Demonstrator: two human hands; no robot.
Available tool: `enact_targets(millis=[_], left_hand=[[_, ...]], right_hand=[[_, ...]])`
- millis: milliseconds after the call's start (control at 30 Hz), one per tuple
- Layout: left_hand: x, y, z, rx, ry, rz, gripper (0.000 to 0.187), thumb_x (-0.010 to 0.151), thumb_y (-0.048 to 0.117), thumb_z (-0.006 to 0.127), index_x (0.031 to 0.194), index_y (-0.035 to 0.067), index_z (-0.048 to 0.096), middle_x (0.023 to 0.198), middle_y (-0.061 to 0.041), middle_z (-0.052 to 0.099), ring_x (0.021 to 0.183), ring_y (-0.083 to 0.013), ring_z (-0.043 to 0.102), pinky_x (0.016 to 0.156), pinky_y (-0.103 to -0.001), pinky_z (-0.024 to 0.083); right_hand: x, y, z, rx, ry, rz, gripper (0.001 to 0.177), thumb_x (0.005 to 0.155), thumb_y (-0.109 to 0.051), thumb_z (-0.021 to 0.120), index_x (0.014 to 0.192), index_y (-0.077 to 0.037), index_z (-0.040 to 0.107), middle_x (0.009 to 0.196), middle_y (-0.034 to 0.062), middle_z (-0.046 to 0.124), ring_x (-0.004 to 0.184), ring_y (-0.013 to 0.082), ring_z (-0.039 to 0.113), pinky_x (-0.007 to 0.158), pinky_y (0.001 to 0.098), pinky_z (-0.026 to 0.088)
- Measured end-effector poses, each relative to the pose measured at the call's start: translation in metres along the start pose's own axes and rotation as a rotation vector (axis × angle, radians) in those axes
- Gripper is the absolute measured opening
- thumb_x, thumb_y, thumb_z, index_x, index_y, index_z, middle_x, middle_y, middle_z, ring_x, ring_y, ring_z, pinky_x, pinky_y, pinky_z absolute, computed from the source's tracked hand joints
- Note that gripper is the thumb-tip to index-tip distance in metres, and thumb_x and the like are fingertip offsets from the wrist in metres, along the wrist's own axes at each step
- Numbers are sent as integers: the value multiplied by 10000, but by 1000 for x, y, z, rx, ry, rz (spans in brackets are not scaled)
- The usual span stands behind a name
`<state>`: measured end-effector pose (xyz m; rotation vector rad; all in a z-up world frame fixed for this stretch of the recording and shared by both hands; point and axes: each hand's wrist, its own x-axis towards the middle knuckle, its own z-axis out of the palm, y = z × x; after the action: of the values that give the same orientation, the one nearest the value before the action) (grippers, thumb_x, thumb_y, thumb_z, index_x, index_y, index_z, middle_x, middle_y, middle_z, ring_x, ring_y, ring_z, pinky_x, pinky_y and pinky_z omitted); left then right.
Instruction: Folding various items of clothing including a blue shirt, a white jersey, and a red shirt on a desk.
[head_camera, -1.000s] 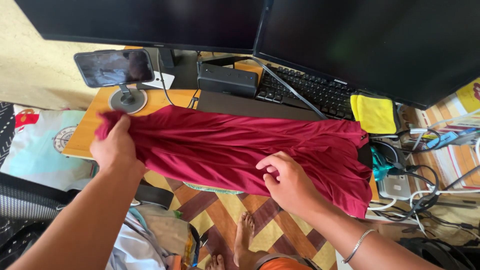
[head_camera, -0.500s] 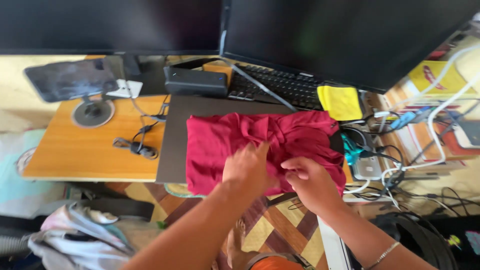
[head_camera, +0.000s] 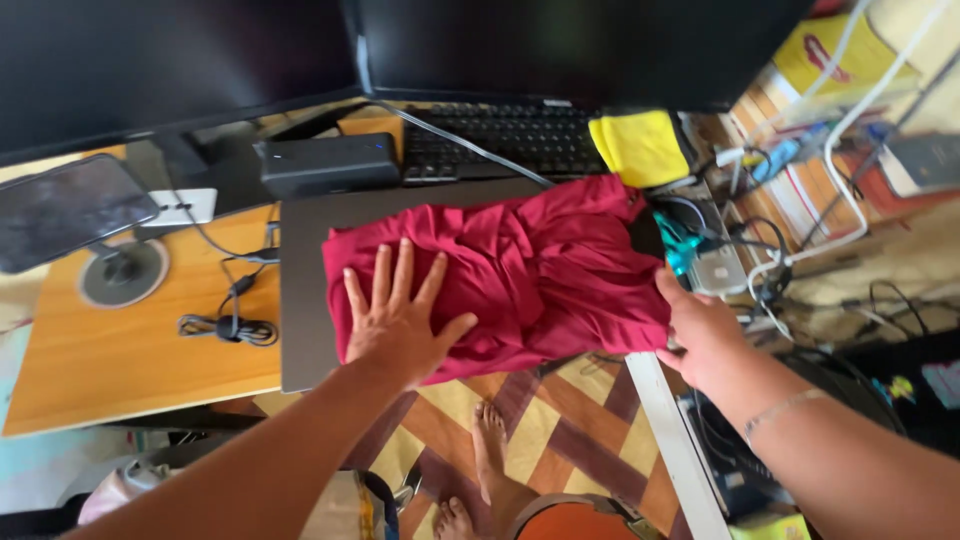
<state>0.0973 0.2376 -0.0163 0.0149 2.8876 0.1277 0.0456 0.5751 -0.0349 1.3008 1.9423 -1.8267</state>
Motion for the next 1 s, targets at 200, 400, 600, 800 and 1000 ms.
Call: enact_targets(millis=[200, 400, 600, 800, 1000], left_hand=[[16, 10, -42, -76, 207, 58, 838, 871, 769, 492, 1497, 213, 490, 1606, -153, 233, 1501, -352, 93, 1177, -653, -29], [118, 56, -43, -489, 576, 574, 279, 909, 254, 733, 1162, 138, 714, 1272, -123, 617, 1235, -377, 550, 1063, -467, 482], [201, 134, -48, -439, 366, 776, 284, 870, 205, 732, 1136, 110, 705, 1179, -162, 641, 1140, -386, 588, 969, -472, 488], [258, 165, 6, -464, 350, 567, 335, 897, 292, 755, 1125, 59, 677, 1100, -209, 672, 1056, -416, 646, 905, -504, 519], [248, 182, -53, -305, -115, 397, 548, 756, 431, 869, 1138, 65, 724, 1103, -184, 723, 1037, -360, 702, 900, -439, 563]], right_hand=[[-20, -9, 16, -7, -5, 276, 610, 795, -657, 740, 1239, -249, 649, 1212, -30, 685, 1058, 196, 601, 951, 487, 445], [-23, -9, 20, 109, 71, 404, 548, 787, -643, 784, 1149, -255, 650, 1191, -29, 709, 1057, 178, 561, 920, 539, 398], [40, 24, 3, 285, 52, 397, 341, 767, -420, 887, 967, -231, 685, 933, -63, 698, 799, 125, 622, 683, 323, 448], [51, 38, -5, 208, 42, 321, 314, 802, -365, 892, 896, -154, 680, 846, -16, 684, 709, 154, 556, 596, 336, 376], [9, -7, -5, 231, 81, 247, 210, 833, -253, 801, 1007, -153, 738, 993, -8, 726, 897, 160, 623, 773, 381, 423]])
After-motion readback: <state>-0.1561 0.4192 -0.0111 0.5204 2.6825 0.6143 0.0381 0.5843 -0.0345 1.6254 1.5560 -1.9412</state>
